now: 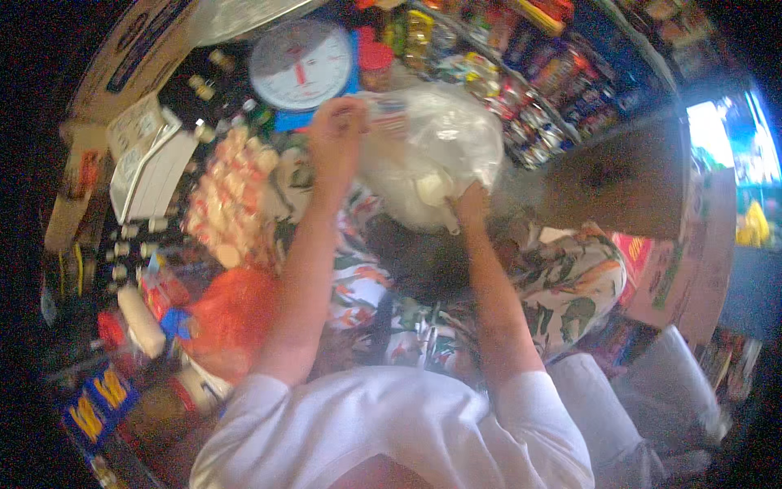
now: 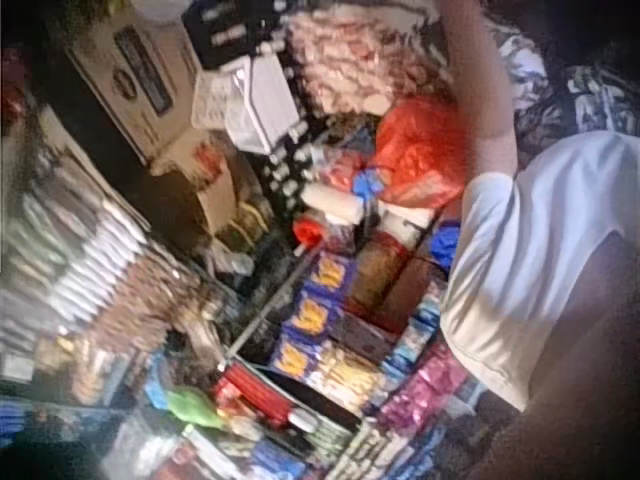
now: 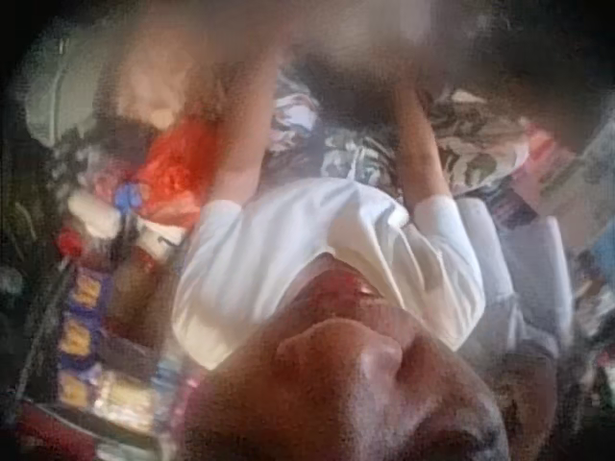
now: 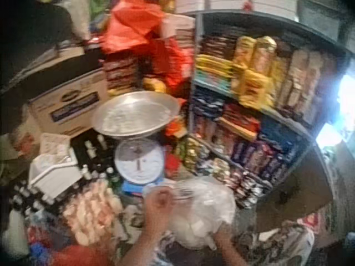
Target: The person scoops white granular material from a large sack into a small plastic bag using a scoop, then places the filled bag on a scale. The person repeats this scooping and weighing process multiple times in a small shop setting.
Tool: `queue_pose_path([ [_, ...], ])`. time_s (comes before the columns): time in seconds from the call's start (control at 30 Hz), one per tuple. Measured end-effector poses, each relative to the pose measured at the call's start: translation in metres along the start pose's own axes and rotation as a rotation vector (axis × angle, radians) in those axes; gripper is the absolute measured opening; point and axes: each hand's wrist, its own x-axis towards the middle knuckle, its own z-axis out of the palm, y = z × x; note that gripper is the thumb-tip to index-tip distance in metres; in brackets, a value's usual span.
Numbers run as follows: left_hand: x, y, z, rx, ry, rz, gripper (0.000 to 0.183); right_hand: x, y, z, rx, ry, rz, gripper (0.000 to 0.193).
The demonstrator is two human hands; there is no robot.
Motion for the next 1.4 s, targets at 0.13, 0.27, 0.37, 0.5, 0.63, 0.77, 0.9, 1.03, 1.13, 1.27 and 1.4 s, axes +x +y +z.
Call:
queue_pose_path([
  [0.13,0.002,0.006,-0.009,0.06,0.104,-0.031,0.009,-0.015,0.027,0.066,0.265,-0.198,0.039,0.09],
  [0.27,0.006,0.013,-0.013,-0.153,0.038,-0.115,0.018,0.017,0.015,0.043,0.093,-0.381,-0.155,0.064],
  [0.37,0.006,0.019,-0.016,-0.105,0.079,-0.119,0.027,0.007,0.02,-0.043,-0.064,-0.516,-0.18,0.057],
  [0.5,0.003,0.024,-0.014,0.048,-0.031,-0.155,0.039,-0.039,0.048,-0.193,-0.057,-0.292,-0.407,0.061],
  [0.63,0.001,0.029,-0.01,-0.007,-0.231,-0.285,0.046,-0.049,0.029,-0.27,0.467,-0.452,-0.399,0.038],
  [0.77,-0.003,0.029,-0.004,0.046,-0.437,-0.275,0.041,-0.066,-0.043,-0.231,0.388,-0.113,-0.467,0.044],
  [0.9,-0.004,0.026,0.003,0.102,-0.234,-0.47,0.038,-0.091,-0.107,-0.177,0.666,-0.111,-0.642,0.053],
  [1.03,0.002,0.026,0.001,0.391,-0.116,-0.546,0.043,-0.056,-0.084,-0.19,0.828,-0.438,-0.948,0.048],
  [1.13,0.006,0.025,-0.005,0.433,-0.191,-0.584,0.047,0.037,-0.053,-0.184,0.549,0.065,-0.829,0.062],
  [1.27,0.006,0.012,-0.02,0.36,-0.04,-0.58,0.031,0.111,-0.045,-0.097,-0.17,0.275,-0.466,0.065],
  [1.4,0.017,-0.009,-0.051,0.508,0.015,-0.26,0.044,0.09,-0.02,-0.087,0.197,-0.015,-0.328,0.038],
])
